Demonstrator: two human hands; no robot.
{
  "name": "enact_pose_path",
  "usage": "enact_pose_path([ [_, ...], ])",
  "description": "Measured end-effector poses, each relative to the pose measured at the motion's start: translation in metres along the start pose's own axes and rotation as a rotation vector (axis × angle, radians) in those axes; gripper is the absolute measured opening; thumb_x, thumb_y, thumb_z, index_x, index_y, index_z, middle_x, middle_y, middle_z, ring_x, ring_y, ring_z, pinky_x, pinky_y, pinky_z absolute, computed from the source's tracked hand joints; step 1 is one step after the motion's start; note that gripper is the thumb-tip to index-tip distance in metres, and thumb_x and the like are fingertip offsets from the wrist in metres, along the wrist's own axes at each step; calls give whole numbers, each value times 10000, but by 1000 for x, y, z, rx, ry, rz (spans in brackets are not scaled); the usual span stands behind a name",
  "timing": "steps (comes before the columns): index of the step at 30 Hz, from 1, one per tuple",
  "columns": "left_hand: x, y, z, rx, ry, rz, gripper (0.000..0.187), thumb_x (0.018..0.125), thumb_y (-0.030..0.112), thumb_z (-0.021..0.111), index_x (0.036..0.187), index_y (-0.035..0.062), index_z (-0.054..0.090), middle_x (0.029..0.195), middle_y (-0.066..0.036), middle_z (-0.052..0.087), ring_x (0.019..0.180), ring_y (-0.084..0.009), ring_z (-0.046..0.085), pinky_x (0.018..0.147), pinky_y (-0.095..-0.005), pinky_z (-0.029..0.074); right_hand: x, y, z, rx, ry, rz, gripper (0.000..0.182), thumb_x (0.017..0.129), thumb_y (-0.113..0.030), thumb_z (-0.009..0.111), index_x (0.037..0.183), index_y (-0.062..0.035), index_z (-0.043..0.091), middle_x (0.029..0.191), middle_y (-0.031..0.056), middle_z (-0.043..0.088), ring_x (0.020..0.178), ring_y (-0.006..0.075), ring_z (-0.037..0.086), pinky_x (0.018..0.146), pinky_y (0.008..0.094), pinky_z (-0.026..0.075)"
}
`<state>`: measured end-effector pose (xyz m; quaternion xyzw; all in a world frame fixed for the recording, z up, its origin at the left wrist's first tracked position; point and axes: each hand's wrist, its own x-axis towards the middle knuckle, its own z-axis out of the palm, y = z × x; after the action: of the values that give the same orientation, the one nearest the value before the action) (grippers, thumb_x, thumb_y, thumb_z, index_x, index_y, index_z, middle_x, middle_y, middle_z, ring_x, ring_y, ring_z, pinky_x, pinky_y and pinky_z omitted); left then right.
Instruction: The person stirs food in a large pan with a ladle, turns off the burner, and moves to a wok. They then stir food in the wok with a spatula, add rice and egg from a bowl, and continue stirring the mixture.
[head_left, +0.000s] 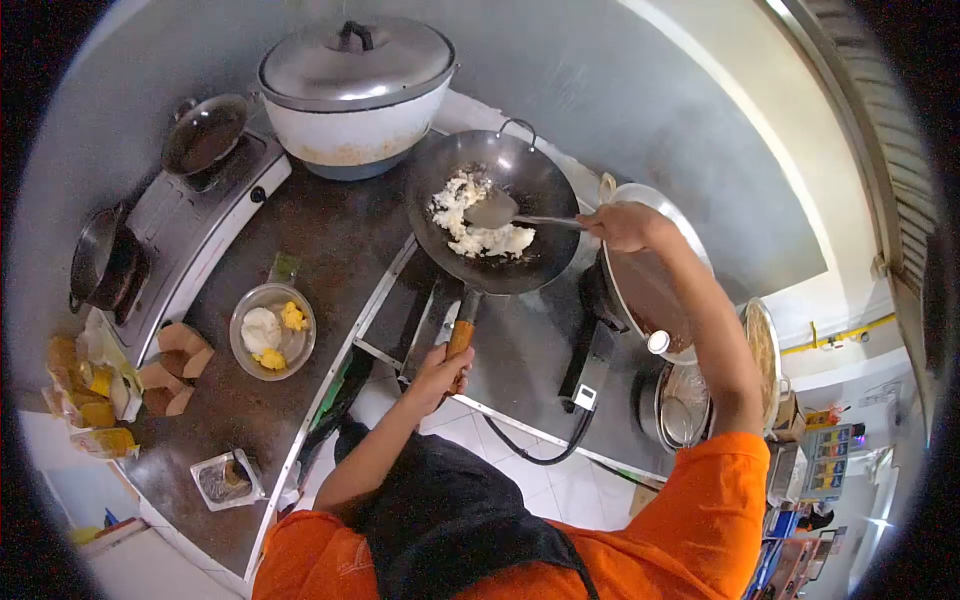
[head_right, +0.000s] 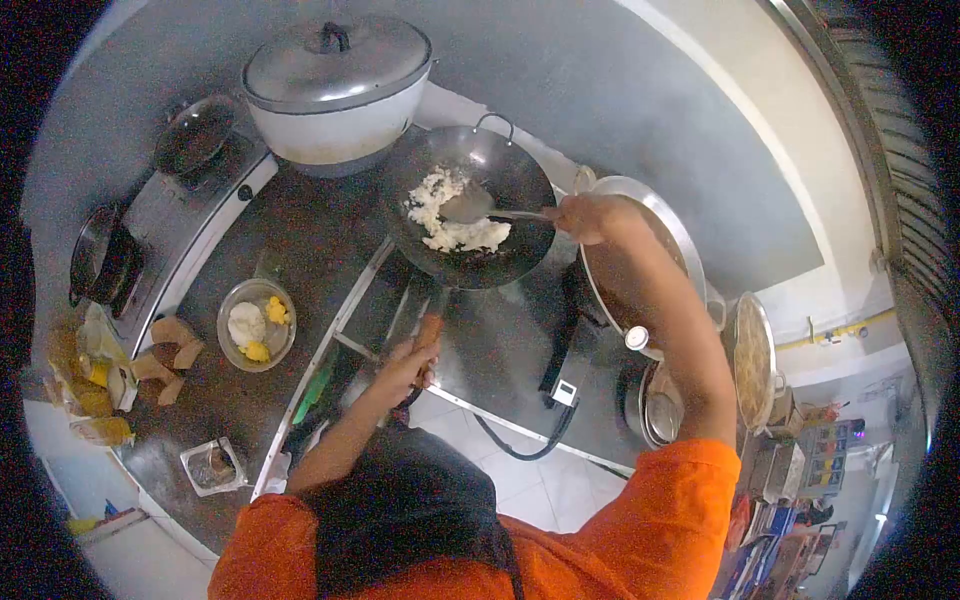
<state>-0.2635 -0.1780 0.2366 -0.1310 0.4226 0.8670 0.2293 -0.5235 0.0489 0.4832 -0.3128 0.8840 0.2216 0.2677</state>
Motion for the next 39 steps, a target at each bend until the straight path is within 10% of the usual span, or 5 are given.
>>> enact_pose_path([
  [9,-2,8,1,13,-27,-19,245,905,294,605,931,81,486,762,0,496,561,-87,511,471,-227,419,-3,24,-15,-144,214,-347,285,893,-282,475,1030,-85,629,913,183,643,821,340,602,751,432,464],
  [14,5,0,-7,-12,-69,-34,258,899,314,610,927,102,466,770,7,493,572,-92,519,470,-237,425,-39,-63,-75,43,-231,402,290,883,-277,463,1025,-91,635,924,171,656,831,346,608,749,429,466],
  [21,5,2,-8,-34,-125,-61,261,911,303,593,940,101,430,755,1,492,551,-97,522,457,-252,438,-57,-84,-127,64,-374,522,291,877,-268,490,988,-58,658,936,172,657,793,316,622,707,449,498],
  [26,5,7,-10,-28,-135,-94,258,915,287,590,944,92,423,770,-9,489,559,-100,529,469,-254,453,24,55,23,-183,207,-109,353,890,-296,475,1163,-142,635,625,81,571,426,150,467,376,331,393],
  [39,4,9,-15,-77,-187,-94,261,918,271,586,942,79,411,773,-18,481,579,-100,538,493,-251,470,-44,-69,-99,-33,-220,336,319,922,-258,469,1189,-123,581,838,133,652,625,268,603,501,372,488],
])
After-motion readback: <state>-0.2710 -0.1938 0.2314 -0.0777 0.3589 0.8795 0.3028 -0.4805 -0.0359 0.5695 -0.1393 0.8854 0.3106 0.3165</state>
